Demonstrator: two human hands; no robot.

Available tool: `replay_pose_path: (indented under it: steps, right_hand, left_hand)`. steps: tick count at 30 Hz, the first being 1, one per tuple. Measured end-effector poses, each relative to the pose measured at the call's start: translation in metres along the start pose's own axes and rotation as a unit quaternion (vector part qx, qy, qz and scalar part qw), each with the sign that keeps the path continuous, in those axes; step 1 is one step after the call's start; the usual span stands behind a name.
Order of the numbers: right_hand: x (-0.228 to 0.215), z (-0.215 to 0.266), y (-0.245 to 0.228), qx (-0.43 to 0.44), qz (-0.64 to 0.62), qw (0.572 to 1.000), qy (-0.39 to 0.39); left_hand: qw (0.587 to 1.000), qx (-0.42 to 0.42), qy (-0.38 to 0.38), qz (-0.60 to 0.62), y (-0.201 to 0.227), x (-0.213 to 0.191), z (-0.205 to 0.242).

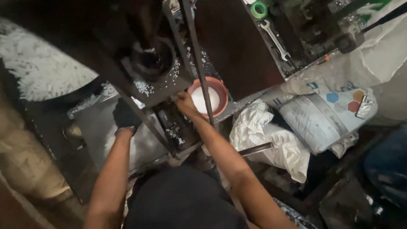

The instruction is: The person operates a manual machine by repeatedly placing a metal mold into a press, adding white granular material from a bowl, and using a lever to cycle the press. The person handles the mold and lever throughout the clip.

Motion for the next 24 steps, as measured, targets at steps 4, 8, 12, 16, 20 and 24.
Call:
replay_pose_path:
  steps: [4,8,12,16,20,24]
  right_hand:
    - [-0.020,0.027,0.004,0.162,-0.271,0.948,0.030]
    - [0.002,0.033,0.011,0.307,-0.426,0.850,-0.039]
    - [0.040,-0.002,0.024,0.323,-0.565,0.744,-0.151]
    - [0.068,-0.027,0.043,0.326,-0.646,0.650,-0.231]
    - [0.075,-0.040,0.052,0.334,-0.672,0.624,-0.217]
    - [0.073,-0.036,0.060,0.364,-0.662,0.632,-0.173]
  left_hand:
    - [0.989,-0.072,0.107,0.075,-0.014,-0.053,0.069]
    - [0.981,-0.116,0.132,0.078,-0.024,-0.066,0.130]
    - [0.974,-0.122,0.178,0.063,-0.028,-0.069,0.165]
    - [0.969,-0.185,0.134,0.094,-0.037,-0.057,0.177]
    - [0.966,-0.189,0.136,0.107,-0.037,-0.059,0.178]
    - [0.966,-0.188,0.134,0.112,-0.036,-0.055,0.181]
Point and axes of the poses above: each hand's wrist, its own z-axis away from the middle knuckle, its own x-axis out of the palm, y = z × x, the point moved 8 cm from there along -z, towards the middle knuckle, and after that the axes turned 7 degrees about x, right-handed, at the moved point
